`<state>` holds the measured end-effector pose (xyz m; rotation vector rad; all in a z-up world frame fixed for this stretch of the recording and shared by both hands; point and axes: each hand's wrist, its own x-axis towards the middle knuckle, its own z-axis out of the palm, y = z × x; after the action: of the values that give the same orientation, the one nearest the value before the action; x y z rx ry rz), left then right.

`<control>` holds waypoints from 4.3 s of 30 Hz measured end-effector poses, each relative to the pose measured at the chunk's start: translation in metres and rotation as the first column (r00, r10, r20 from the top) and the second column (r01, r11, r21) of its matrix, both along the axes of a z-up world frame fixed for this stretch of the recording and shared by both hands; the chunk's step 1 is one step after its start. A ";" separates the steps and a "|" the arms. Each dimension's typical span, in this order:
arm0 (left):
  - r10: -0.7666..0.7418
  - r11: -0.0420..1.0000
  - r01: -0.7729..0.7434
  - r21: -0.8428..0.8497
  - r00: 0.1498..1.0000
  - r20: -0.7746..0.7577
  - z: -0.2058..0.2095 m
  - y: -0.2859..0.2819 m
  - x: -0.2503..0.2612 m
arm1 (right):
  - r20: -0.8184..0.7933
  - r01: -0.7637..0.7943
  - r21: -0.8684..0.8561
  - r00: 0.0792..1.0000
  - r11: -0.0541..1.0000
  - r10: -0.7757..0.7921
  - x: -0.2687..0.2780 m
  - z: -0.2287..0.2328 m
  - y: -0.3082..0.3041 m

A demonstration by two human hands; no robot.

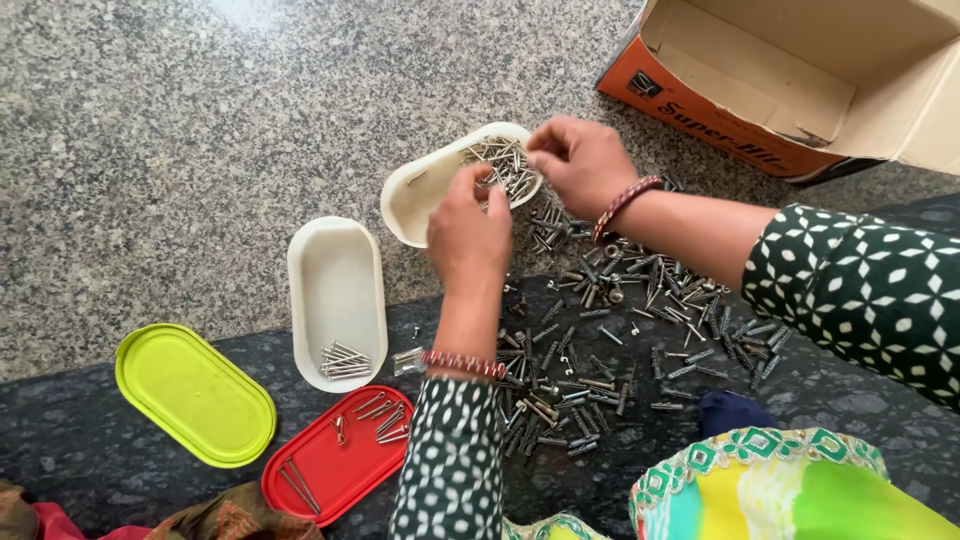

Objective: The person picks up screws and washers from a pile on the floor, fits the washers onto the screws, and places the assembled hardware into separate plastic containers.

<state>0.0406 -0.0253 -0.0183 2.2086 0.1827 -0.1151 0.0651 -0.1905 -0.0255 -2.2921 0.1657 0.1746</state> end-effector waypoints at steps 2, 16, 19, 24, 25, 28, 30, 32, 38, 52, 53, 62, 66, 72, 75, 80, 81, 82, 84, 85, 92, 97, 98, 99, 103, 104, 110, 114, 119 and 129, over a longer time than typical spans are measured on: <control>0.024 0.995 -0.016 -0.096 0.996 0.085 -0.004 -0.003 0.007 | 0.021 0.007 0.130 1.000 0.991 -0.010 0.008 -0.004 -0.005; -0.007 0.872 -0.109 0.477 0.972 0.235 -0.023 0.052 -0.007 | -0.002 -0.143 -0.088 0.990 0.986 0.143 -0.034 -0.001 -0.002; -0.102 0.799 -0.004 0.601 0.984 0.143 -0.027 0.046 0.007 | 0.015 -0.156 -0.082 0.987 0.984 0.157 -0.034 -0.002 0.000; -0.140 0.672 0.158 0.723 0.986 -0.086 -0.028 0.034 0.021 | 0.088 -0.209 -0.133 0.971 0.969 0.221 -0.033 -0.009 -0.003; -0.140 0.671 0.169 0.722 0.985 -0.100 -0.029 0.032 0.023 | 0.068 -0.199 -0.145 0.975 0.969 0.210 -0.032 -0.010 -0.003; -0.211 0.702 0.210 0.681 0.974 -0.082 -0.035 0.024 0.027 | 0.034 -0.188 -0.199 0.979 0.962 0.199 -0.034 -0.013 -0.006; -0.259 0.689 0.239 0.684 0.963 -0.076 -0.038 0.013 0.029 | 0.054 -0.209 -0.259 0.972 0.943 0.230 -0.035 -0.013 -0.007; -0.284 0.706 0.264 0.658 0.956 -0.078 -0.038 0.005 0.029 | 0.052 -0.207 -0.236 0.973 0.949 0.225 -0.035 -0.013 -0.008; -0.261 0.816 0.212 0.537 0.965 0.015 -0.038 0.003 0.024 | 0.078 -0.236 -0.249 0.962 0.939 0.262 -0.036 -0.013 -0.008; -0.331 0.857 0.287 0.429 0.943 0.031 -0.008 0.032 -0.051 | 0.069 -0.272 -0.183 0.955 0.945 0.289 -0.058 -0.009 -0.019; -0.378 0.824 0.316 0.471 0.925 0.039 -0.016 0.028 -0.052 | 0.067 -0.282 -0.197 0.952 0.939 0.300 -0.060 -0.009 -0.020; -0.419 0.773 0.289 0.564 0.901 0.113 -0.034 0.022 -0.063 | 0.101 -0.410 -0.331 0.880 0.850 0.464 -0.077 -0.007 -0.031; -0.350 0.872 0.283 0.400 0.931 0.104 -0.019 0.022 -0.069 | 0.107 -0.505 -0.476 0.779 0.720 0.617 -0.083 -0.005 -0.049; -0.350 0.936 0.344 0.073 0.931 0.106 -0.007 -0.001 -0.084 | 0.088 -0.546 -0.531 0.726 0.648 0.682 -0.098 -0.008 -0.071; -0.413 0.907 0.394 0.148 0.901 0.135 -0.015 -0.017 -0.093 | 0.045 -0.540 -0.551 0.742 0.637 0.668 -0.105 -0.007 -0.077; -0.516 0.780 0.384 0.494 0.842 0.160 -0.037 -0.030 -0.097 | 0.028 -0.572 -0.544 0.719 0.614 0.694 -0.112 -0.005 -0.082; -0.508 0.764 0.362 0.534 0.848 0.150 -0.039 -0.030 -0.098 | 0.019 -0.576 -0.541 0.720 0.612 0.694 -0.114 -0.004 -0.083; -0.499 0.746 0.339 0.573 0.855 0.143 -0.041 -0.031 -0.098 | 0.027 -0.576 -0.540 0.717 0.614 0.696 -0.115 -0.003 -0.084; -0.513 0.724 0.362 0.587 0.852 0.108 -0.042 -0.030 -0.096 | 0.043 -0.578 -0.534 0.710 0.617 0.703 -0.119 -0.001 -0.085; -0.519 0.713 0.373 0.594 0.850 0.089 -0.042 -0.030 -0.096 | 0.033 -0.576 -0.534 0.718 0.620 0.695 -0.120 0.000 -0.085; -0.535 0.721 0.424 0.548 0.843 0.051 -0.034 -0.028 -0.091 | 0.001 -0.548 -0.523 0.766 0.653 0.643 -0.119 0.000 -0.084; -0.453 0.829 0.434 0.352 0.891 -0.032 -0.027 -0.012 -0.091 | 0.052 -0.577 -0.529 0.710 0.622 0.703 -0.118 -0.003 -0.081; -0.447 0.839 0.425 0.341 0.894 -0.014 -0.027 -0.011 -0.091 | 0.079 -0.589 -0.524 0.686 0.615 0.724 -0.119 -0.003 -0.080; -0.441 0.848 0.415 0.329 0.897 0.005 -0.027 -0.011 -0.092 | 0.105 -0.601 -0.519 0.661 0.608 0.743 -0.119 -0.004 -0.078; -0.419 0.873 0.395 0.285 0.908 0.027 -0.027 -0.013 -0.095 | 0.162 -0.612 -0.546 0.593 0.573 0.788 -0.119 -0.005 -0.070; -0.416 0.877 0.394 0.276 0.909 0.023 -0.027 -0.013 -0.095 | 0.166 -0.614 -0.549 0.584 0.567 0.794 -0.119 -0.005 -0.067; -0.378 0.906 0.378 0.193 0.925 -0.037 -0.022 -0.015 -0.097 | 0.161 -0.574 -0.623 0.570 0.530 0.806 -0.113 -0.004 -0.059; -0.321 0.938 0.321 0.130 0.947 -0.024 -0.016 -0.010 -0.095 | 0.090 -0.547 -0.675 0.604 0.495 0.792 -0.110 0.001 -0.056; -0.199 0.975 0.198 0.104 0.980 -0.005 0.001 -0.003 -0.075 | 0.046 -0.545 -0.686 0.628 0.482 0.777 -0.110 0.004 -0.048; -0.107 0.992 0.104 0.069 0.993 0.048 0.019 0.005 -0.041 | -0.020 -0.598 -0.683 0.590 0.420 0.807 -0.106 -0.002 -0.052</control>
<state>-0.0001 -0.0205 0.0010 2.2847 0.0412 -0.1117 -0.0406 -0.2425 -0.0280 -2.8790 -1.1587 0.2005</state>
